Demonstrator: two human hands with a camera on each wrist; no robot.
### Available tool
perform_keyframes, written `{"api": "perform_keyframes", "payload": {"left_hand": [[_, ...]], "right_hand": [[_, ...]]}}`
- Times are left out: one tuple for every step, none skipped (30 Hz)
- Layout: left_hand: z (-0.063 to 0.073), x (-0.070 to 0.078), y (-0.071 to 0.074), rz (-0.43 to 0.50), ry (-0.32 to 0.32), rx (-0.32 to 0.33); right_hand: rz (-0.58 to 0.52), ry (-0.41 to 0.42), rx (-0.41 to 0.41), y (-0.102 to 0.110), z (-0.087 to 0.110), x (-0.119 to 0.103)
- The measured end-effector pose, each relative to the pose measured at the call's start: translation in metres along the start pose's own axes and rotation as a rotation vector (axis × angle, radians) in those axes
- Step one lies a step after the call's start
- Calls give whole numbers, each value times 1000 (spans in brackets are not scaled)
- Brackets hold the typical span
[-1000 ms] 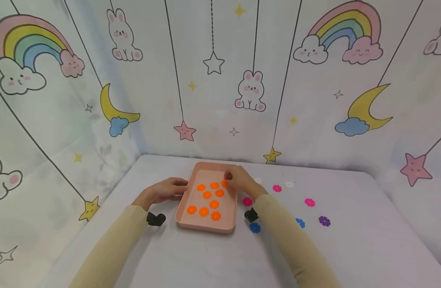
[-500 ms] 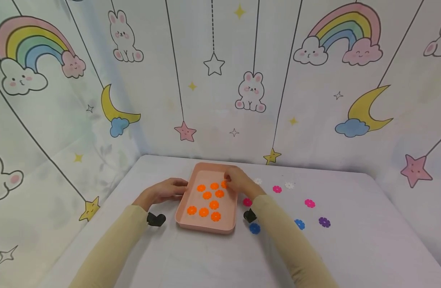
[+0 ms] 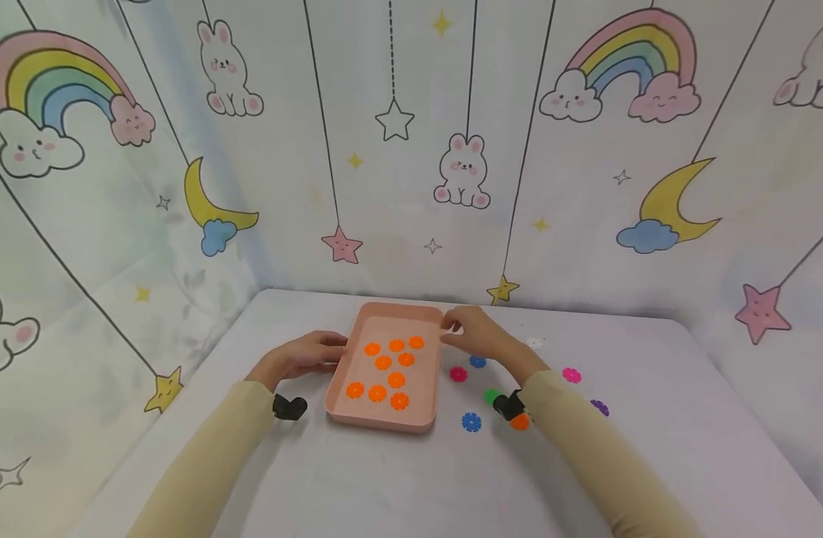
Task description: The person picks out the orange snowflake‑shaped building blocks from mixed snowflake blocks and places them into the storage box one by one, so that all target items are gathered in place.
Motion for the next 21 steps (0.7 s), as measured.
{"api": "perform_keyframes", "payload": {"left_hand": [[0, 0, 0, -2, 1, -1], [0, 0, -1, 3, 3, -1], [0, 0, -1, 0, 2, -1], [1, 1, -1, -1, 3, -1], [1, 1, -1, -2, 1, -1], [0, 1, -1, -5, -1, 1], [0, 1, 0, -7, -2, 3], [0, 1, 0, -8, -4, 3], [0, 1, 0, -12, -6, 1], [-1, 1, 0, -12, -7, 0], [-1, 1, 0, -11, -8, -2], [-1, 1, 0, -11, -9, -4], [-1, 1, -1, -11, -8, -2], [-1, 1, -1, -12, -6, -1], [-1, 0, -1, -12, -3, 3], [-1, 0, -1, -12, -1, 6], [-1, 0, -1, -14, 1, 10], [-2, 0, -1, -15, 3, 13], [-2, 0, -1, -19, 2, 15], [-2, 0, -2, -20, 3, 16], [-2, 0, -1, -20, 2, 18]], "right_hand": [[0, 1, 0, 3, 8, -1], [-1, 3, 1, 7, 15, -1], [-2, 6, -1, 10, 23, -2], [-1, 6, -4, 12, 31, -2], [-2, 4, -7, 14, 40, -1], [-2, 7, -8, 16, 48, -1], [-3, 8, -11, 18, 56, 0], [-8, 7, -14, 19, 64, 1], [-16, 0, -19, 20, 72, 3], [-24, -8, -27, 20, 80, 4], [-32, -13, -36, 21, 88, 6], [-37, -20, -45, 21, 96, 7], [-46, -35, -58, 20, 103, 10], [-62, -47, -73, 19, 110, 11], [-74, -57, -88, 19, 117, 12], [-88, -67, -102, 18, 123, 12], [-103, -80, -113, 16, 128, 13], [-121, -89, -124, 15, 134, 14], [-140, -97, -134, 13, 139, 15], [-158, -105, -144, 11, 143, 16], [-175, -110, -150, 9, 147, 17]]}}
Point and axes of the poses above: each hand's wrist, its own z-axis away from the middle knuckle, its own y-axis out of the back of the hand, x = y × z, the point moved 3 cm from there along -z, towards the middle knuckle, and after that the axes turned 15 degrees about y, right-handed, at the moved point
